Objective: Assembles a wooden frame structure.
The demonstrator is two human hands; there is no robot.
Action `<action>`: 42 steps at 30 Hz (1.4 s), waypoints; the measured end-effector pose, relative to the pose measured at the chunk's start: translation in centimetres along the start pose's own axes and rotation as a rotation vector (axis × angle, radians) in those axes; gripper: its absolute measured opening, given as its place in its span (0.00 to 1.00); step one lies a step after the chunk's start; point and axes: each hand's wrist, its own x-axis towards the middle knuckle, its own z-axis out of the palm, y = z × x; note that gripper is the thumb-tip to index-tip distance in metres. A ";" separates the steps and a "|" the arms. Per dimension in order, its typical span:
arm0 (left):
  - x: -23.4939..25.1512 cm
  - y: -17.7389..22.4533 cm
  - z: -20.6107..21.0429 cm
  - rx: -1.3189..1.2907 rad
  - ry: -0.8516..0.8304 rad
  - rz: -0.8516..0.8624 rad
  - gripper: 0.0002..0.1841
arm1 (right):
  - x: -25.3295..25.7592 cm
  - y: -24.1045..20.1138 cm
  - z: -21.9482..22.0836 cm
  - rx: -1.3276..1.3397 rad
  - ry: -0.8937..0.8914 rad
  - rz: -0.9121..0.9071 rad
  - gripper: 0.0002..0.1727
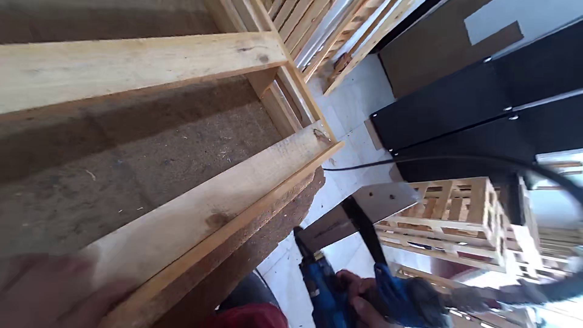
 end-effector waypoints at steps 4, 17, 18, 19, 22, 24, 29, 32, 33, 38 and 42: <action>5.6 1.5 2.7 0.027 0.113 0.114 0.46 | 4.2 -0.4 -2.4 0.022 -0.101 -0.241 0.08; 7.7 4.8 3.3 0.193 -0.012 -0.052 0.42 | 11.1 1.6 -5.0 0.198 -0.120 -0.374 0.08; 7.8 4.7 3.4 0.204 -0.014 -0.055 0.42 | 11.2 1.7 -5.1 0.189 -0.121 -0.374 0.08; 7.8 4.5 3.4 0.213 -0.017 -0.059 0.43 | 11.3 1.8 -5.2 0.183 -0.124 -0.379 0.08; 7.8 4.5 3.4 0.223 -0.037 -0.080 0.44 | 11.3 2.1 -5.4 0.192 -0.140 -0.375 0.09; 7.9 4.4 3.3 0.225 -0.035 -0.085 0.45 | 11.2 2.0 -5.2 0.207 -0.142 -0.360 0.10; 7.9 4.2 3.4 0.213 -0.028 -0.094 0.45 | 11.4 1.6 -4.7 0.216 -0.164 -0.374 0.09; 7.8 4.2 3.4 0.199 -0.020 -0.096 0.44 | 11.4 1.5 -4.6 0.213 -0.175 -0.378 0.08; 7.7 4.2 3.4 0.200 -0.019 -0.099 0.45 | 11.4 1.5 -4.5 0.210 -0.175 -0.378 0.08; 7.3 4.9 3.1 0.184 -0.038 -0.096 0.44 | 11.2 1.6 -4.3 0.187 -0.178 -0.388 0.09; 7.3 5.2 3.0 0.154 -0.050 -0.107 0.42 | 11.3 1.7 -4.1 0.177 -0.196 -0.428 0.08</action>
